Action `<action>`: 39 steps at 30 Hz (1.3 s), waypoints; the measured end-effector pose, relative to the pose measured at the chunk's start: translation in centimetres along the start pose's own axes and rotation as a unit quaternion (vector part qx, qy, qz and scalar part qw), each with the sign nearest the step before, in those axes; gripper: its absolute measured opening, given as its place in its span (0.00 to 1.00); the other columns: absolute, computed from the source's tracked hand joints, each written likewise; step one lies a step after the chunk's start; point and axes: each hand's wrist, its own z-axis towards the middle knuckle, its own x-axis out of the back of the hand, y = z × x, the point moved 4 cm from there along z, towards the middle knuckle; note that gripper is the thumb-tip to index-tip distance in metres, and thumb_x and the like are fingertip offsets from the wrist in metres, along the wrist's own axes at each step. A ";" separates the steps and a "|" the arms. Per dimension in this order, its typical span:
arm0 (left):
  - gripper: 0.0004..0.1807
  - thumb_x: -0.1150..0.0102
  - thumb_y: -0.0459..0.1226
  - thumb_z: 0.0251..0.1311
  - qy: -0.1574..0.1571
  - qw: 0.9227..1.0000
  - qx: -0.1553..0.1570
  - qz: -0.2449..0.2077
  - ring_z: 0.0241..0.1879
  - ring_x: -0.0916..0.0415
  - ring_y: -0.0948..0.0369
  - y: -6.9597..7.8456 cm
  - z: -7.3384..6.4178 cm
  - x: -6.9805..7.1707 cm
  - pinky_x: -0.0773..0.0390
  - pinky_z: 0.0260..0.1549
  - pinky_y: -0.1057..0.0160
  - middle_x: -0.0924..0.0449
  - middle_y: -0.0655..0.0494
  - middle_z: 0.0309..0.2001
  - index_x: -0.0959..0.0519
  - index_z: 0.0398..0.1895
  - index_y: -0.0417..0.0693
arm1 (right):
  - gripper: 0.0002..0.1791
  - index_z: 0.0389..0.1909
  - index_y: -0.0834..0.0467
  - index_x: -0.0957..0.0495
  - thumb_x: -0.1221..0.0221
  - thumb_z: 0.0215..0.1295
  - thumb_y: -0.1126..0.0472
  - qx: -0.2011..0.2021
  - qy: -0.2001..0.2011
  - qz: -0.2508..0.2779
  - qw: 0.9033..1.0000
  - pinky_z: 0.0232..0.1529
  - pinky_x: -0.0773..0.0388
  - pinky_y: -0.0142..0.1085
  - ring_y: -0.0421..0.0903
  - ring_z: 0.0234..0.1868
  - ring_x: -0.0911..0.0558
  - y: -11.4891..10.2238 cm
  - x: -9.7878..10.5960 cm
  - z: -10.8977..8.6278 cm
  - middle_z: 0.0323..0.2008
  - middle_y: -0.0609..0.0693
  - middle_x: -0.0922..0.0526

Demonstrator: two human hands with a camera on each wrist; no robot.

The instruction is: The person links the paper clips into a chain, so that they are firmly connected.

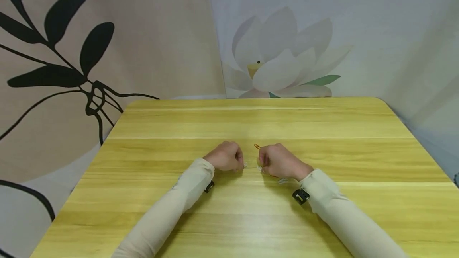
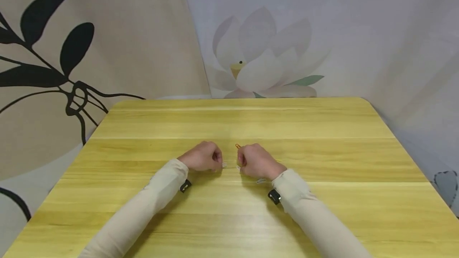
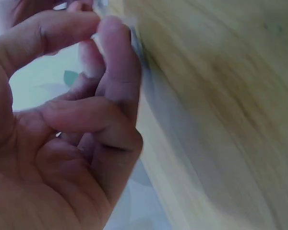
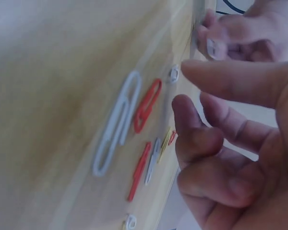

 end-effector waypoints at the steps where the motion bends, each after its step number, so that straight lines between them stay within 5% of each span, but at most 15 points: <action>1: 0.06 0.35 0.32 0.60 0.003 1.000 -0.003 -0.020 0.23 0.22 0.62 -0.1 -0.1 0.1 0.26 0.23 0.69 0.17 0.56 0.23 0.17 0.26 0.48 | 0.12 0.27 0.56 0.23 0.28 0.53 0.69 0.001 0.001 -0.003 1.000 0.31 0.26 0.29 0.37 0.25 0.25 -0.1 0.0 0.0 0.23 0.45 0.20; 7: 0.03 0.35 0.32 0.61 0.030 0.988 -0.032 -0.151 0.26 0.20 0.58 -0.3 -0.9 1.0 0.22 0.28 0.66 0.19 0.54 0.27 0.18 0.30 0.45 | 0.14 0.24 0.56 0.26 0.30 0.50 0.72 -0.015 0.005 -0.009 1.000 0.30 0.29 0.30 0.39 0.24 0.29 -0.4 -0.2 0.4 0.20 0.44 0.25; 13: 0.02 0.35 0.31 0.61 0.031 0.971 -0.052 -0.233 0.31 0.19 0.47 -0.3 -1.9 1.2 0.16 0.35 0.56 0.21 0.55 0.28 0.19 0.32 0.41 | 0.16 0.22 0.56 0.28 0.39 0.45 0.80 -0.020 0.014 -0.017 1.000 0.28 0.33 0.29 0.39 0.22 0.31 -0.8 -0.4 0.6 0.19 0.44 0.29; 26: 0.05 0.34 0.31 0.60 0.035 0.963 -0.064 -0.259 0.27 0.24 0.61 -0.2 -3.0 1.0 0.17 0.36 0.53 0.21 0.55 0.31 0.21 0.37 0.41 | 0.15 0.20 0.55 0.32 0.45 0.49 0.79 0.029 0.017 0.013 0.999 0.29 0.36 0.29 0.36 0.19 0.38 -1.1 -0.2 0.4 0.16 0.41 0.36; 32: 0.06 0.35 0.31 0.61 0.028 0.961 -0.065 -0.269 0.28 0.23 0.61 -0.3 -3.0 0.8 0.17 0.37 0.53 0.21 0.56 0.30 0.21 0.38 0.40 | 0.11 0.34 0.57 0.16 0.42 0.60 0.75 0.023 0.000 0.075 0.997 0.25 0.31 0.29 0.36 0.17 0.31 -0.9 0.3 0.0 0.23 0.50 0.17; 39: 0.06 0.34 0.31 0.61 0.024 0.960 -0.058 -0.274 0.29 0.23 0.61 -0.3 -3.2 0.8 0.17 0.37 0.55 0.22 0.56 0.30 0.21 0.38 0.40 | 0.16 0.33 0.57 0.13 0.47 0.63 0.75 0.034 -0.010 0.104 0.994 0.19 0.37 0.27 0.35 0.14 0.36 -1.0 0.5 -0.5 0.22 0.54 0.15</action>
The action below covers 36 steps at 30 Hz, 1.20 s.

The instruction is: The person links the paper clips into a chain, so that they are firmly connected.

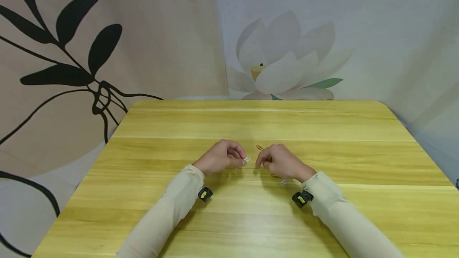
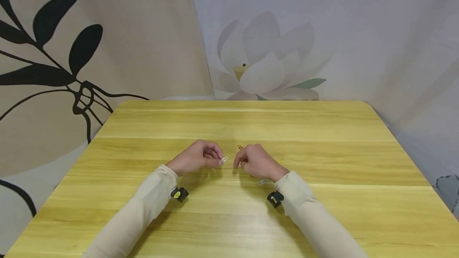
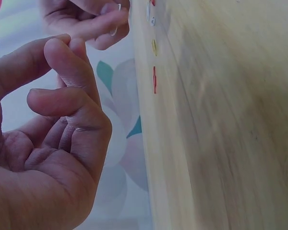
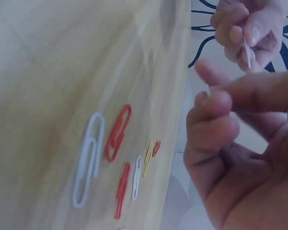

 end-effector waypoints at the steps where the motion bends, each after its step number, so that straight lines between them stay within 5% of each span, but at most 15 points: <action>1: 0.06 0.34 0.31 0.61 -0.001 1.000 0.001 0.001 0.29 0.23 0.60 0.0 0.0 0.0 0.17 0.37 0.55 0.22 0.56 0.30 0.21 0.38 0.40 | 0.16 0.34 0.58 0.13 0.48 0.64 0.75 -0.001 -0.002 0.009 1.000 0.19 0.37 0.27 0.35 0.13 0.36 0.0 0.0 -0.1 0.23 0.54 0.15; 9: 0.06 0.34 0.32 0.61 -0.012 1.000 -0.016 0.009 0.29 0.21 0.59 0.1 0.1 -0.4 0.16 0.38 0.53 0.20 0.56 0.31 0.20 0.38 0.41 | 0.11 0.45 0.64 0.15 0.44 0.66 0.71 -0.003 -0.005 0.066 0.998 0.25 0.28 0.30 0.37 0.20 0.29 0.4 0.4 -1.0 0.38 0.59 0.12; 21: 0.07 0.33 0.33 0.61 -0.017 0.999 -0.028 0.027 0.33 0.21 0.62 0.6 0.1 -0.8 0.16 0.43 0.52 0.17 0.54 0.34 0.17 0.42 0.42 | 0.11 0.44 0.64 0.14 0.44 0.73 0.65 -0.012 0.069 0.103 0.992 0.20 0.29 0.31 0.43 0.18 0.26 0.2 1.1 -1.5 0.26 0.59 0.16; 26: 0.07 0.35 0.31 0.62 -0.020 0.999 -0.024 0.021 0.32 0.21 0.63 0.6 0.2 -0.8 0.16 0.41 0.52 0.17 0.55 0.34 0.16 0.43 0.41 | 0.14 0.33 0.62 0.14 0.45 0.75 0.61 -0.009 0.065 0.113 0.991 0.20 0.30 0.31 0.46 0.16 0.28 -0.1 1.0 -1.3 0.17 0.58 0.22; 36: 0.09 0.40 0.29 0.65 -0.037 0.999 -0.036 0.009 0.31 0.22 0.63 0.9 0.2 -0.8 0.17 0.41 0.50 0.17 0.50 0.36 0.17 0.46 0.40 | 0.13 0.33 0.62 0.16 0.45 0.75 0.62 -0.006 0.066 0.116 0.991 0.20 0.28 0.31 0.41 0.17 0.27 -0.3 0.8 -1.4 0.21 0.60 0.21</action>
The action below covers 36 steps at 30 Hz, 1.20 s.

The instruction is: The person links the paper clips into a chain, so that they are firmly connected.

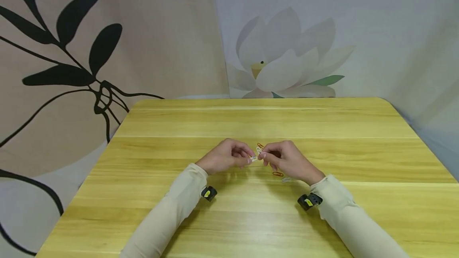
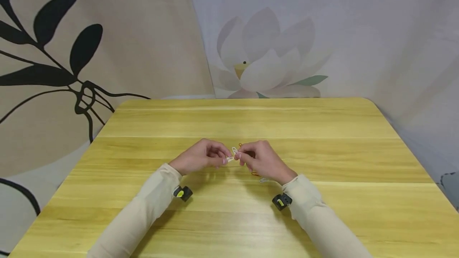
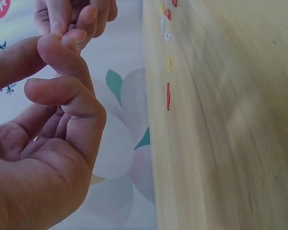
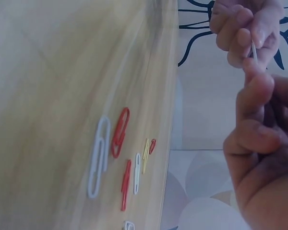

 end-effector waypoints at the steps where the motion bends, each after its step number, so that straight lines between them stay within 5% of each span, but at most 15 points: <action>1: 0.09 0.40 0.29 0.65 0.000 1.000 -0.001 -0.001 0.30 0.23 0.63 0.1 0.0 0.0 0.17 0.40 0.51 0.17 0.50 0.36 0.17 0.46 0.40 | 0.13 0.33 0.62 0.16 0.45 0.75 0.62 0.002 0.000 -0.001 1.000 0.20 0.29 0.31 0.41 0.17 0.27 0.0 0.0 0.0 0.20 0.59 0.21; 6: 0.09 0.41 0.31 0.66 -0.002 1.000 -0.004 -0.008 0.30 0.24 0.63 0.3 -0.1 -0.2 0.19 0.40 0.52 0.17 0.46 0.39 0.17 0.47 0.40 | 0.15 0.30 0.62 0.17 0.44 0.75 0.59 0.008 -0.004 0.001 1.000 0.17 0.32 0.31 0.38 0.16 0.30 0.1 -0.2 -0.1 0.17 0.55 0.24; 16: 0.10 0.43 0.31 0.68 -0.009 0.999 0.005 -0.053 0.30 0.27 0.63 0.4 0.1 -0.5 0.24 0.36 0.61 0.22 0.59 0.32 0.19 0.48 0.37 | 0.13 0.31 0.62 0.17 0.44 0.75 0.60 0.027 0.004 -0.011 1.000 0.18 0.31 0.31 0.36 0.15 0.30 -0.4 -0.2 -0.5 0.16 0.54 0.25; 28: 0.10 0.45 0.30 0.68 -0.009 0.997 0.015 -0.079 0.32 0.26 0.64 0.5 -0.2 -0.6 0.21 0.40 0.61 0.22 0.59 0.34 0.21 0.49 0.34 | 0.12 0.31 0.60 0.18 0.44 0.74 0.62 0.047 0.000 -0.045 0.998 0.19 0.27 0.31 0.35 0.16 0.29 -0.5 -0.2 -0.7 0.22 0.56 0.20; 36: 0.10 0.46 0.30 0.68 -0.024 0.997 -0.010 -0.070 0.29 0.30 0.62 0.8 -0.2 -0.4 0.28 0.33 0.64 0.24 0.58 0.30 0.21 0.47 0.33 | 0.09 0.33 0.59 0.16 0.43 0.73 0.63 0.058 -0.003 -0.082 0.995 0.19 0.29 0.30 0.33 0.16 0.29 -0.2 0.1 -1.2 0.22 0.53 0.18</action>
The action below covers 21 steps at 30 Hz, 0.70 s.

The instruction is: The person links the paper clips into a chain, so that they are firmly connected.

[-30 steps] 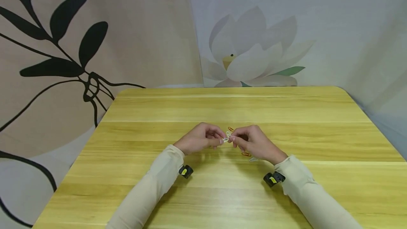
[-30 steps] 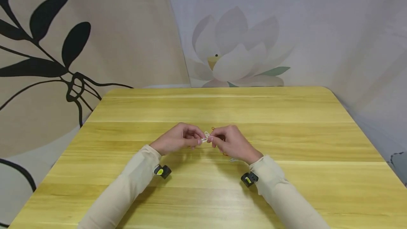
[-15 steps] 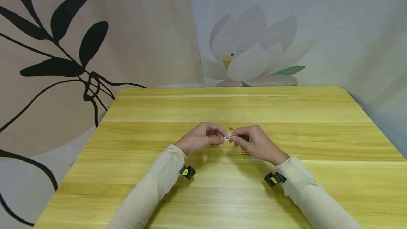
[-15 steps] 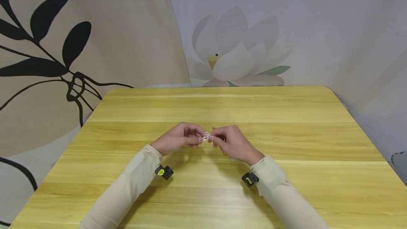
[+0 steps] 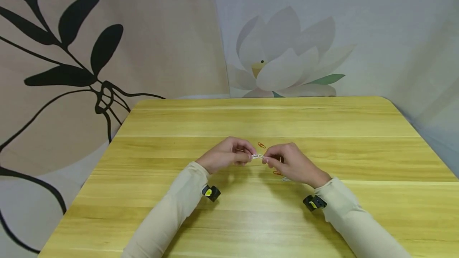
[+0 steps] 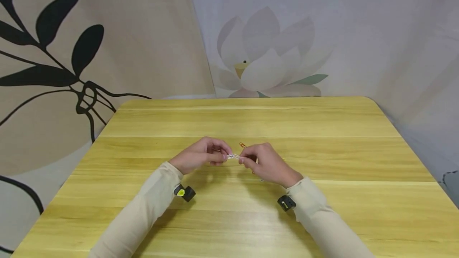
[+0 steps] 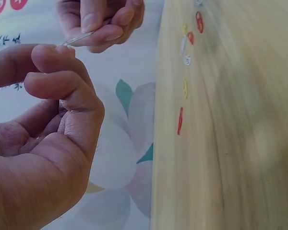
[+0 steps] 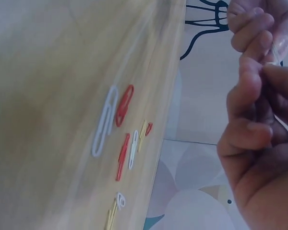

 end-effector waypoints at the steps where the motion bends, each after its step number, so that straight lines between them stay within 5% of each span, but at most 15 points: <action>1: 0.10 0.47 0.30 0.68 -0.005 1.000 -0.002 0.002 0.28 0.31 0.62 0.0 0.1 0.0 0.29 0.32 0.64 0.25 0.58 0.30 0.21 0.47 0.33 | 0.09 0.33 0.58 0.16 0.43 0.73 0.63 -0.001 0.000 -0.002 1.000 0.19 0.29 0.30 0.33 0.16 0.30 0.1 0.1 -0.1 0.22 0.53 0.18; 12: 0.16 0.55 0.30 0.67 -0.022 1.000 -0.008 0.014 0.24 0.39 0.62 -0.1 0.6 -0.7 0.36 0.27 0.64 0.33 0.57 0.24 0.20 0.51 0.38 | 0.10 0.34 0.59 0.17 0.43 0.74 0.60 -0.020 0.005 0.033 0.999 0.19 0.30 0.30 0.35 0.17 0.30 0.2 0.8 -0.5 0.24 0.55 0.19; 21: 0.13 0.50 0.38 0.72 -0.024 0.999 0.018 0.024 0.34 0.26 0.59 -0.1 1.0 -1.3 0.33 0.30 0.65 0.22 0.57 0.34 0.20 0.47 0.39 | 0.11 0.31 0.53 0.18 0.44 0.74 0.60 -0.024 0.013 0.044 0.999 0.19 0.30 0.31 0.37 0.17 0.30 -0.4 1.2 -0.3 0.21 0.54 0.22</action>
